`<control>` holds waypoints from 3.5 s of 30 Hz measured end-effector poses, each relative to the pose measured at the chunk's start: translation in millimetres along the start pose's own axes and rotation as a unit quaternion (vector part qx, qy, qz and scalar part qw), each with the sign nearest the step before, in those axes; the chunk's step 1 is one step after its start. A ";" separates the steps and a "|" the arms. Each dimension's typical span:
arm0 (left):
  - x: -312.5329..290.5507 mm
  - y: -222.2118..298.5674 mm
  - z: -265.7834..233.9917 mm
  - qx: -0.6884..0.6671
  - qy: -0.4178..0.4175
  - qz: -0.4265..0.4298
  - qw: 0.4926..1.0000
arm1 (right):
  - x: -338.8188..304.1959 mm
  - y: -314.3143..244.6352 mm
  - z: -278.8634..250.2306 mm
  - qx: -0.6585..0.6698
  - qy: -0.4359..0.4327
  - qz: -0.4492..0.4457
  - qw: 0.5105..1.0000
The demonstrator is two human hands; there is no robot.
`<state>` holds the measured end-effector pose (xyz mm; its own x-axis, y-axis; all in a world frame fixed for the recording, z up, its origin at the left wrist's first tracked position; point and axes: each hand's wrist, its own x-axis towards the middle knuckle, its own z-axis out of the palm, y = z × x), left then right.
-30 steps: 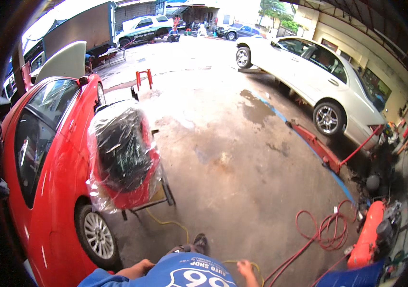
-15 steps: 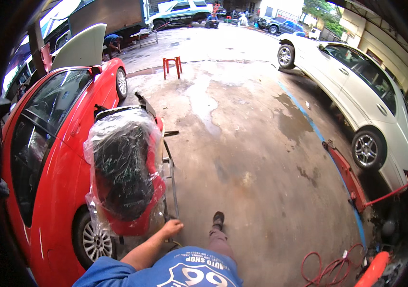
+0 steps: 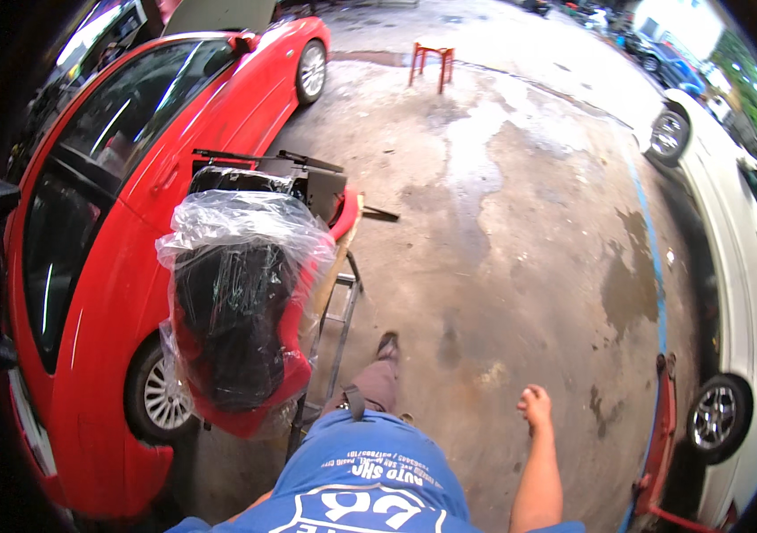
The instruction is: The person removes a plastic-wrapped red car part from the trunk of a red car, places it on the passenger seat, then moves to the rear of the vehicle and uses a ratchet to tighten bolts on a black trim piece mounted on a stand.
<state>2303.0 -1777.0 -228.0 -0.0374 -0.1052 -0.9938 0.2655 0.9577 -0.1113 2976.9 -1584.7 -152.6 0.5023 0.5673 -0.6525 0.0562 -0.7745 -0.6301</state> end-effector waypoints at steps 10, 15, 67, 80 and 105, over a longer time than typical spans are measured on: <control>-45.2 219.9 17.8 -0.172 0.038 0.007 0.984 | 96.6 -95.2 77.3 -0.115 -0.130 0.169 0.970; -69.8 321.2 33.2 -0.230 0.046 0.014 0.972 | 98.7 -96.0 62.8 -0.155 -0.249 0.265 0.918; -164.6 1055.4 322.1 -0.871 -0.016 -0.029 0.491 | 680.6 -1030.5 555.8 -0.633 -0.463 -0.021 0.620; -130.6 1080.5 240.9 -0.813 0.220 0.022 0.538 | 645.8 -1040.4 630.1 -0.696 -0.509 -0.090 0.499; -136.8 1210.4 140.7 -0.609 0.336 0.011 0.718 | 505.6 -986.4 819.6 -0.711 -0.662 -0.206 0.118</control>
<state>2764.9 -641.1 -227.9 -0.6108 -0.3260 -0.7215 -0.7520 0.5241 0.3998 2468.3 -304.6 -206.0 -0.3173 -0.5435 -0.7771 0.4022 0.6649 -0.6294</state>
